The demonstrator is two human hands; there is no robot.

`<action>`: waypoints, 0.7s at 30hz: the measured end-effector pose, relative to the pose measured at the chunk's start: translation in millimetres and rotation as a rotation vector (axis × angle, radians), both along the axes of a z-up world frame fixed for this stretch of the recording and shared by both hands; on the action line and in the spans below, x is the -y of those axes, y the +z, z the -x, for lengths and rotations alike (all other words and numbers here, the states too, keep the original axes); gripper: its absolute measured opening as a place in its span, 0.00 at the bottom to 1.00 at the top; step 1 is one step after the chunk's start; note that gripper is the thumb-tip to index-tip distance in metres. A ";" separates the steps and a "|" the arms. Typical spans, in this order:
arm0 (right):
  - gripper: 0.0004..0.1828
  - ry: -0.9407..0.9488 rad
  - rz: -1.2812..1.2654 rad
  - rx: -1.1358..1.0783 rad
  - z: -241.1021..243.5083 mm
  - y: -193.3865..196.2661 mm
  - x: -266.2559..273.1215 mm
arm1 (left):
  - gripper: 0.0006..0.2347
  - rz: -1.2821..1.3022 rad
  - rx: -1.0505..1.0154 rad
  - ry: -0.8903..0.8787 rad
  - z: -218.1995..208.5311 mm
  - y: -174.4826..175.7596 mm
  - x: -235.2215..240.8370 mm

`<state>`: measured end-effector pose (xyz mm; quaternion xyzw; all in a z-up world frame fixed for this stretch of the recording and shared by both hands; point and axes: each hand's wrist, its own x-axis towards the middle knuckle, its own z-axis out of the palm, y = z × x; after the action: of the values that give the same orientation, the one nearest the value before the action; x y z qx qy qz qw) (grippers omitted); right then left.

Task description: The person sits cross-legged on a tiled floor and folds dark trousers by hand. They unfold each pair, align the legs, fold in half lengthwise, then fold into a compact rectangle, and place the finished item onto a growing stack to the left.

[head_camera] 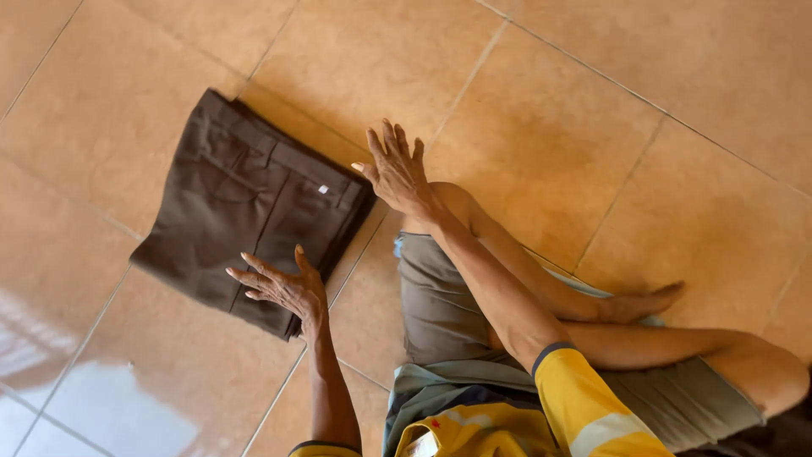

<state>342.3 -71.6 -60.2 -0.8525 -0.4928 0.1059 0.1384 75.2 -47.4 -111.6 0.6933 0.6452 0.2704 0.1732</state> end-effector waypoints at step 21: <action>0.43 -1.183 -0.328 0.176 -104.4 74.8 498.5 | 0.41 0.112 0.350 -1.452 -380.7 141.2 273.3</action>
<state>446.6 -570.1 14.7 -0.9544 0.0439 -0.1367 0.2617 455.9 -320.6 29.6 0.8819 0.0013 0.1612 0.4431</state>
